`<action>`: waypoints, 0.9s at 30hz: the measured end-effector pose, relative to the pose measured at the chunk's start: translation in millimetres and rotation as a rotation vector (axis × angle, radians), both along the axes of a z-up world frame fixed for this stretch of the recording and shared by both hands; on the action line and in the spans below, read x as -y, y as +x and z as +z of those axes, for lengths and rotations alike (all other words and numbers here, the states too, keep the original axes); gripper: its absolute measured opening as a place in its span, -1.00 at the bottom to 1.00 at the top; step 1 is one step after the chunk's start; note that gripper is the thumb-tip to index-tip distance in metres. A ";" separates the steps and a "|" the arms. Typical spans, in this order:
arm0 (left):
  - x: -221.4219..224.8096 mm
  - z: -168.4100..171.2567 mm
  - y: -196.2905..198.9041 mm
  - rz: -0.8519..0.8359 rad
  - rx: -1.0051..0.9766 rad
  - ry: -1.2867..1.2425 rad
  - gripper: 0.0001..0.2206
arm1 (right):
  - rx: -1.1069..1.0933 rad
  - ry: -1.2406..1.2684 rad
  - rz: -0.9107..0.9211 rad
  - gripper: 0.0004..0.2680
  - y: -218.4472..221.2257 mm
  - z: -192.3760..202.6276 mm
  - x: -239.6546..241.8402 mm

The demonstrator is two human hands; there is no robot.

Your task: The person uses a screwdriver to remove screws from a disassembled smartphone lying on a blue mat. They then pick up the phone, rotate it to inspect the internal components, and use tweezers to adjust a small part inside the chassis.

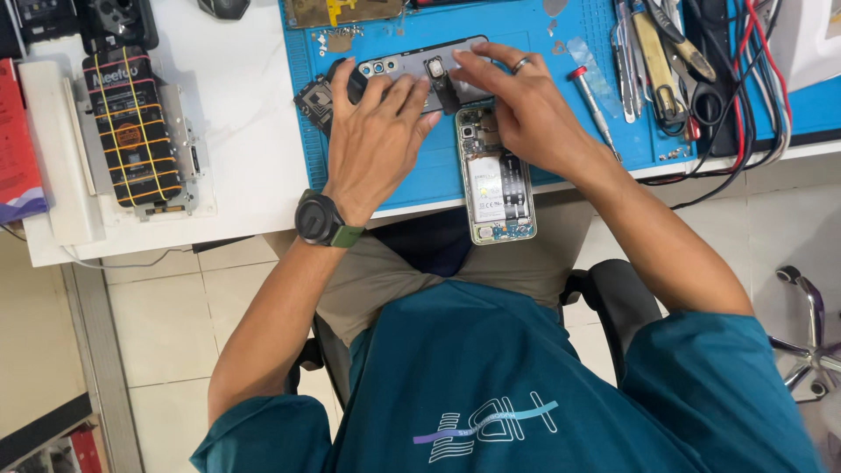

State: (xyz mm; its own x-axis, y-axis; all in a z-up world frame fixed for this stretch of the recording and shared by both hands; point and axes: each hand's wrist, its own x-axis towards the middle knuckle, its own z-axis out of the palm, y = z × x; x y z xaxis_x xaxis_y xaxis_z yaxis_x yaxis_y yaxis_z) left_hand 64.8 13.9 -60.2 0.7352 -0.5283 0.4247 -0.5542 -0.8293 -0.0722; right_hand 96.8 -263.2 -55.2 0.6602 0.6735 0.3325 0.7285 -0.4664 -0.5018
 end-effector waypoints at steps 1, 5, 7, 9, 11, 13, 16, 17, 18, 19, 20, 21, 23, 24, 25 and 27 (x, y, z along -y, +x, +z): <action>1.8 2.0 -0.6 0.011 -0.005 -0.017 -0.61 | -0.058 0.056 -0.037 -0.46 -7.0 6.7 5.2; 5.2 3.5 1.7 -0.014 0.036 -0.062 -0.62 | -0.142 0.192 -0.201 -0.63 -44.6 55.0 44.7; 7.2 2.5 3.4 -0.001 0.032 -0.073 -0.65 | 0.061 0.277 -0.298 -0.73 -59.7 78.0 71.9; 7.1 -1.7 4.6 -0.010 0.014 -0.068 -0.64 | 0.158 0.305 -0.422 -0.78 -67.0 71.4 129.2; 6.6 -4.9 5.7 -0.008 0.003 -0.056 -0.62 | 0.261 0.339 -0.533 -0.82 -73.1 56.5 186.5; 5.9 -6.7 6.9 0.000 0.004 -0.051 -0.62 | 0.167 0.430 -0.828 -0.80 -75.3 33.1 243.8; 7.1 -9.5 7.9 0.004 -0.007 -0.134 -0.61 | 0.261 -0.007 -0.907 -0.84 -79.3 17.5 288.0; 9.0 -8.5 9.0 0.000 -0.006 -0.134 -0.61 | 0.262 -0.007 -0.910 -0.84 -77.9 17.3 294.0; 9.7 -7.4 9.3 0.011 -0.001 -0.129 -0.60 | 0.223 -0.052 -0.933 -0.82 -74.2 16.8 299.1; 10.0 -6.5 9.6 0.021 0.003 -0.123 -0.60 | 0.183 -0.097 -0.955 -0.78 -70.5 16.3 303.7; 11.8 -6.6 9.9 0.026 0.004 -0.122 -0.60 | 0.183 -0.095 -0.950 -0.78 -60.4 0.4 328.0; 13.4 -7.0 10.4 0.038 0.017 -0.108 -0.63 | 0.126 0.011 -0.929 -0.79 -49.8 -15.6 352.0; 15.2 -8.5 12.1 0.053 0.029 -0.093 -0.66 | 0.065 0.119 -0.902 -0.78 -36.7 -33.3 385.5; 15.1 -9.7 12.7 0.052 0.025 -0.103 -0.67 | -0.004 0.074 -0.863 -0.78 -33.7 -34.6 395.0; 14.7 -11.0 13.3 0.051 0.022 -0.112 -0.68 | -0.071 0.029 -0.821 -0.77 -30.7 -36.1 404.2; 15.7 -8.8 12.5 0.054 0.003 -0.129 -0.68 | -0.201 0.020 -0.801 -0.71 -23.2 -109.6 510.6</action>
State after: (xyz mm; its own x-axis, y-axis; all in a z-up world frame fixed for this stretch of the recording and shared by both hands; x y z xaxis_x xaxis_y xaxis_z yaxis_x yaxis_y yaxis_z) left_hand 77.3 -1.8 -69.0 0.7598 -0.4292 0.4884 -0.5088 -0.8602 0.0356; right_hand 73.5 -773.8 -164.8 0.9860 -0.0315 0.1636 0.0742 -0.7962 -0.6004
